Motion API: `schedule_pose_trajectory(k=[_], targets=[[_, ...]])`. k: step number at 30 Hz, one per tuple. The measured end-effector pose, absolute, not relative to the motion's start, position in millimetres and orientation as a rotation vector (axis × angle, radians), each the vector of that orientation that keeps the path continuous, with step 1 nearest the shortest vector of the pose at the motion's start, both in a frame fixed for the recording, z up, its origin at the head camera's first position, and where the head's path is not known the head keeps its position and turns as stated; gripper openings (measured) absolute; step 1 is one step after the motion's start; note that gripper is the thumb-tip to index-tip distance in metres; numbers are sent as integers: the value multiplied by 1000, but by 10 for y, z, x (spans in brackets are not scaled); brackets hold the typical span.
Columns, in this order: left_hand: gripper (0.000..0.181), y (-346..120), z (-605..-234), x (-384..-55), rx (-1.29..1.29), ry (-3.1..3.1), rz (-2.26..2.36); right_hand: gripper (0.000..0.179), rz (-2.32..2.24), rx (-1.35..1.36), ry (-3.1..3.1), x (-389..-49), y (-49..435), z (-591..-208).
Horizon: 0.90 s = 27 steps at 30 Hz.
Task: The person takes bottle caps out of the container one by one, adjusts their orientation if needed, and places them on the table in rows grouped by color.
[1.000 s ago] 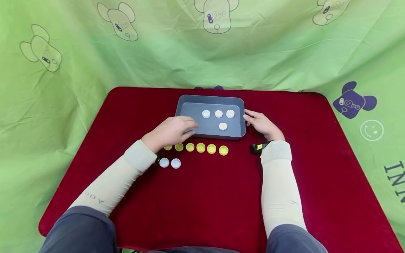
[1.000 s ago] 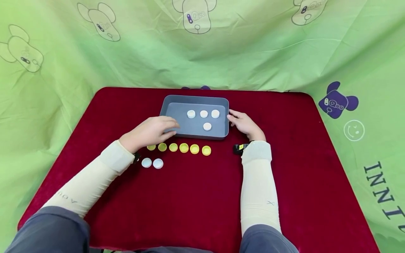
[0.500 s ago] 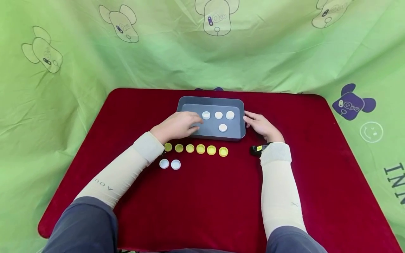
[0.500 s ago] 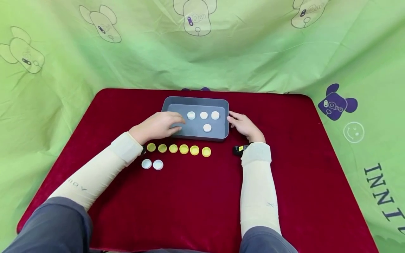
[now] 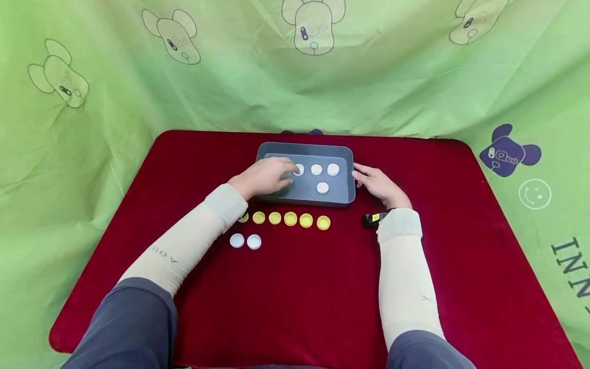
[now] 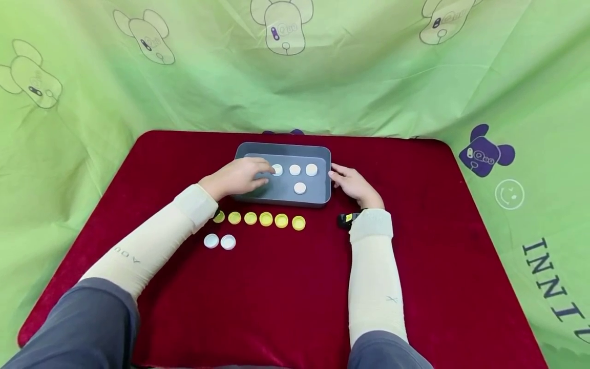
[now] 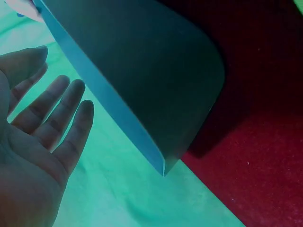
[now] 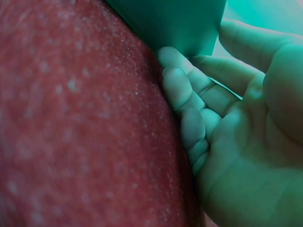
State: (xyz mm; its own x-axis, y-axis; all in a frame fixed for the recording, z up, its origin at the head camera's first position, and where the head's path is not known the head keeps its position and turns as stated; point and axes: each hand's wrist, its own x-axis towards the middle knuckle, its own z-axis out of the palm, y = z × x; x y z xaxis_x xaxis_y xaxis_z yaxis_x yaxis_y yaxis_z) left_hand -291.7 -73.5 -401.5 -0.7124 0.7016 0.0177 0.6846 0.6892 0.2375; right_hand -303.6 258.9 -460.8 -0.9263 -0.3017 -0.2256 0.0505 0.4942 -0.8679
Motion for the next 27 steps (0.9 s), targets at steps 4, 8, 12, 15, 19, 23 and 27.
schedule_pose_trajectory(k=[4, 8, 12, 15, 19, 23, 27], targets=[[31, -719, -4013, -2998, 1110, 2830, 373, 54, -1424, -231, 2386, -3048, 2571, -4591], [31, -686, -4037, -3066, 1080, 2799, 391, 54, -1433, -235, 2362, -3038, 2568, -4601], [35, -637, -4069, -3131, 1078, 2775, 352, 54, -1428, -224, 2380, -3025, 2598, -4603], [37, -640, -4095, -3164, 1061, 2778, 325, 55, -1413, -228, 2388, -3025, 2584, -4603], [36, -635, -4114, -3202, 1057, 2774, 306, 55, -1408, -206, 2388, -3025, 2572, -4577], [37, -631, -4143, -3230, 1048, 2758, 299, 56, -1377, -185, 2388, -3011, 2570, -4545], [40, -644, -4175, -3244, 1038, 2751, 292, 57, -1347, -171, 2390, -2996, 2565, -4524]])
